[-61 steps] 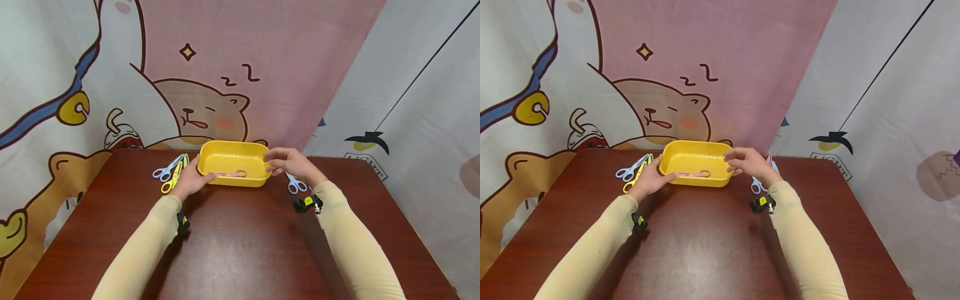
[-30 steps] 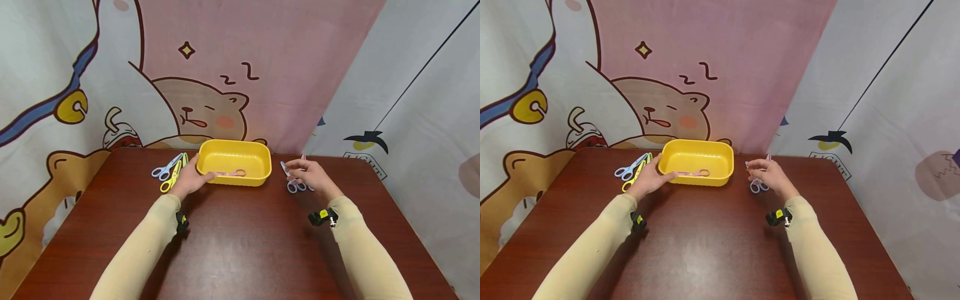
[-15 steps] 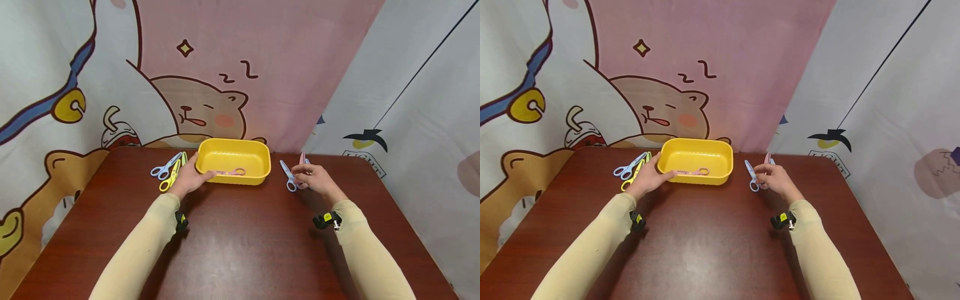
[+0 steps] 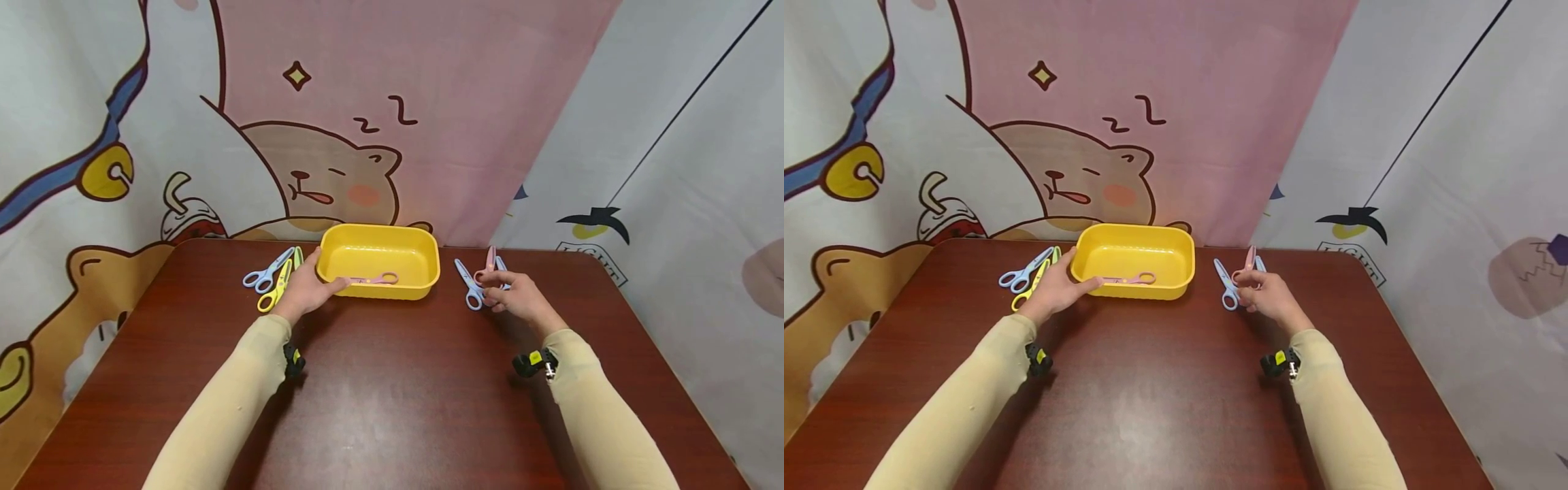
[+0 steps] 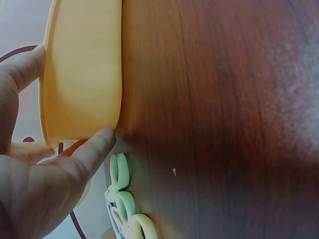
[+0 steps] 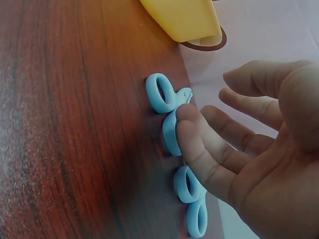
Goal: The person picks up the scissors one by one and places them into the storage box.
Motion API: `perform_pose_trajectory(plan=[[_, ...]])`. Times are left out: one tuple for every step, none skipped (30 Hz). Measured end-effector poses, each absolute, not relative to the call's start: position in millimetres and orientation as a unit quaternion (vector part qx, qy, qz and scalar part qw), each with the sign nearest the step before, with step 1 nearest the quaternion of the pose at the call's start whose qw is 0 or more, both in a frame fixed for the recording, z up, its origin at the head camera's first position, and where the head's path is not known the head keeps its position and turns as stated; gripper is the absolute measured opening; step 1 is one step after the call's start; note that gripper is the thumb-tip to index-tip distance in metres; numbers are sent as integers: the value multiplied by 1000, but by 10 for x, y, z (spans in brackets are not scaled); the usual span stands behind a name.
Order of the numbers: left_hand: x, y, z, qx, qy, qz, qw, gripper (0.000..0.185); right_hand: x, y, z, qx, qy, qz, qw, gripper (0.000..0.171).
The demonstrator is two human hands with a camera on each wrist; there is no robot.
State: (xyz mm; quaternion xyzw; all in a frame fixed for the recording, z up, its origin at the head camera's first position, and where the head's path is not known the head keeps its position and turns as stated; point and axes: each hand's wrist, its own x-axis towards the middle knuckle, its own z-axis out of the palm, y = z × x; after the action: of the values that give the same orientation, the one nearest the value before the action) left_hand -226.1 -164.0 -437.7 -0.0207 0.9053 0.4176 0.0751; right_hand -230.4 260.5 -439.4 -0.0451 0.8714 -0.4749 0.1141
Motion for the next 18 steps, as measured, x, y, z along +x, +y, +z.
perform_pose_trajectory(plan=[[-2261, -1640, -4379, -21, 905, 417, 76, 102, -2304, 2604, -4401, -46, 875, -469, 112, 40], [-2262, -1639, -4378, -21, 905, 417, 77, 103, -2305, 2603, -4409, -47, 878, -464, 111, 40], [-2262, -1638, -4380, -21, 905, 417, 78, 103, -2306, 2601, -4417, -48, 880, -460, 110, 40], [-2263, -1641, -4381, -21, 905, 418, 78, 103, -2307, 2599, -4424, -50, 882, -455, 109, 39], [-2265, -1644, -4386, -21, 905, 418, 79, 103, -2308, 2596, -4431, -52, 885, -451, 108, 39], [-2266, -1646, -4389, -21, 905, 417, 79, 103, -2308, 2594, -4437, -54, 887, -446, 106, 39], [-2267, -1647, -4394, -21, 905, 417, 80, 103, -2307, 2591, -4441, -55, 889, -442, 104, 39], [-2268, -1648, -4393, -21, 905, 418, 79, 103, -2304, 2588, -4444, -56, 892, -436, 103, 39], [-2269, -1650, -4399, -20, 905, 418, 79, 103, -2303, 2586, -4447, -56, 894, -432, 101, 39], [-2272, -1651, -4401, -20, 905, 418, 79, 103, -2300, 2583, -4447, -57, 897, -427, 100, 39], [-2274, -1651, -4402, -20, 905, 418, 80, 103, -2298, 2579, -4449, -55, 899, -423, 99, 39], [-2276, -1651, -4403, -21, 904, 419, 81, 103, -2297, 2576, -4449, -55, 901, -419, 100, 39], [-2278, -1652, -4405, -21, 904, 418, 81, 103, -2296, 2573, -4450, -54, 902, -416, 100, 39], [-2281, -1651, -4407, -21, 905, 418, 82, 103, -2296, 2572, -4453, -53, 904, -412, 102, 39], [-2284, -1650, -4408, -22, 905, 417, 82, 103, -2295, 2571, -4455, -51, 905, -410, 102, 39], [-2287, -1649, -4410, -22, 905, 417, 83, 103, -2296, 2571, -4457, -51, 907, -406, 102, 39], [-2288, -1648, -4411, -22, 905, 416, 83, 103, -2297, 2571, -4462, -49, 909, -401, 102, 39], [-2290, -1647, -4412, -21, 906, 415, 82, 103, -2297, 2570, -4462, -47, 912, -395, 102, 39]])
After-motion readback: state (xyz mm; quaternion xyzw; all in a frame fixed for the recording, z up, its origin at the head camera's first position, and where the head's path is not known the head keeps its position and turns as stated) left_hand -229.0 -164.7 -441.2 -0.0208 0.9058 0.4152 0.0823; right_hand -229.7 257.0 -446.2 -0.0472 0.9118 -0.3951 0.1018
